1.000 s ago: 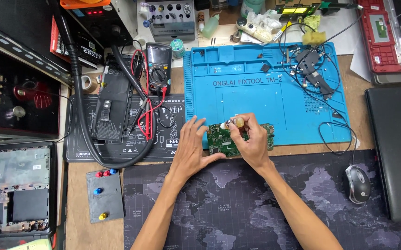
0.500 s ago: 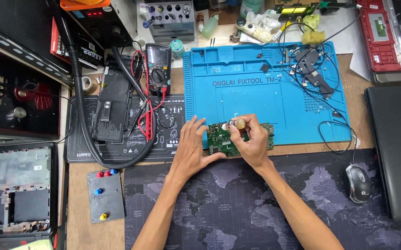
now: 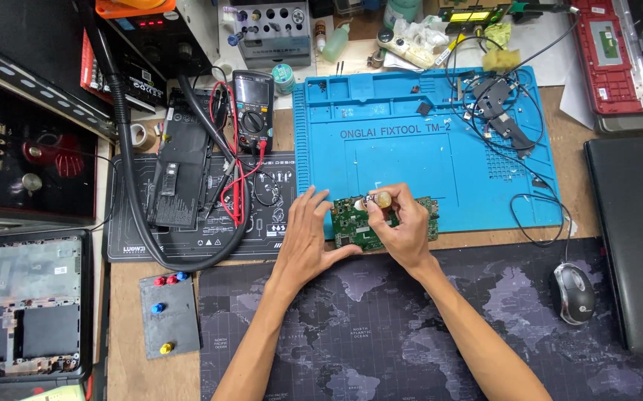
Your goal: Using a hot air rework station and tweezers to solder or desolder components on a laptop motherboard.
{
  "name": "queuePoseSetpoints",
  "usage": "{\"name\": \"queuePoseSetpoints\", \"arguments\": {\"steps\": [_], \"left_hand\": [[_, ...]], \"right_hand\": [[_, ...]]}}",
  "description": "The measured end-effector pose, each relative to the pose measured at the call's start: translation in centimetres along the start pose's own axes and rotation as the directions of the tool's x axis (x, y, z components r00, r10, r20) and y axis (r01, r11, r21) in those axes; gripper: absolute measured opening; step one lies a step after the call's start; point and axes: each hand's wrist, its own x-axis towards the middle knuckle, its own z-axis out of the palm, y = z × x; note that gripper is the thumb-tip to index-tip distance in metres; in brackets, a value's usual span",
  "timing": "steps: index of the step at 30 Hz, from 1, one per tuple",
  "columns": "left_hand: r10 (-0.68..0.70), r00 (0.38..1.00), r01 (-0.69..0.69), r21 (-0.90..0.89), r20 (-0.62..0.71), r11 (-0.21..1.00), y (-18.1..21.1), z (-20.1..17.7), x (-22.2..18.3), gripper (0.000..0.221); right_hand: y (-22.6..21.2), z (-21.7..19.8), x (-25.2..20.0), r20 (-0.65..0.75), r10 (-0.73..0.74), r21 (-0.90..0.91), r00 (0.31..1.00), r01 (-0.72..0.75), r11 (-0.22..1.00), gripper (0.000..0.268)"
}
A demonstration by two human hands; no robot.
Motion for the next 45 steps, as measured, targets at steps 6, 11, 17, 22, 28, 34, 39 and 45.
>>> {"name": "queuePoseSetpoints", "arguments": {"steps": [6,11,17,22,28,34,39,45], "left_hand": [[0.002,1.0,-0.002,-0.005,0.004,1.0,0.0,0.0,0.0,0.089],[-0.003,1.0,0.003,-0.018,0.005,1.0,0.1,-0.1,0.1,0.09],[-0.001,1.0,0.001,-0.024,-0.005,1.0,0.1,-0.1,0.1,0.088],[0.0,1.0,-0.001,-0.033,-0.013,0.999,0.1,-0.2,0.1,0.088],[-0.025,1.0,0.025,-0.038,-0.009,0.999,0.2,-0.1,0.2,0.091],[-0.045,0.999,0.045,-0.036,0.002,0.998,0.0,0.1,0.1,0.094],[-0.095,0.995,0.096,-0.044,0.02,0.994,0.3,-0.1,0.1,0.089],[-0.106,0.994,0.106,-0.031,-0.003,0.994,0.3,0.4,0.0,0.088]], "right_hand": [[-0.1,0.0,0.1,0.008,-0.013,-0.013,1.0,0.013,1.0,0.009],[-0.2,0.0,0.2,0.01,-0.011,-0.028,1.0,0.012,1.0,0.008],[-0.2,0.1,0.2,0.015,-0.015,-0.028,1.0,0.015,1.0,0.007],[0.1,0.0,0.1,0.024,-0.02,-0.018,1.0,0.021,1.0,0.009],[-1.1,0.0,0.7,-0.072,-0.003,0.114,0.997,0.011,0.993,0.016],[-1.4,-0.3,1.2,-0.044,0.067,0.099,0.997,-0.062,0.993,0.025],[-2.1,-0.6,1.2,-0.048,0.138,0.152,0.989,-0.129,0.98,0.037],[-1.9,-0.9,1.1,-0.068,0.152,0.136,0.986,-0.141,0.981,0.041]]}}
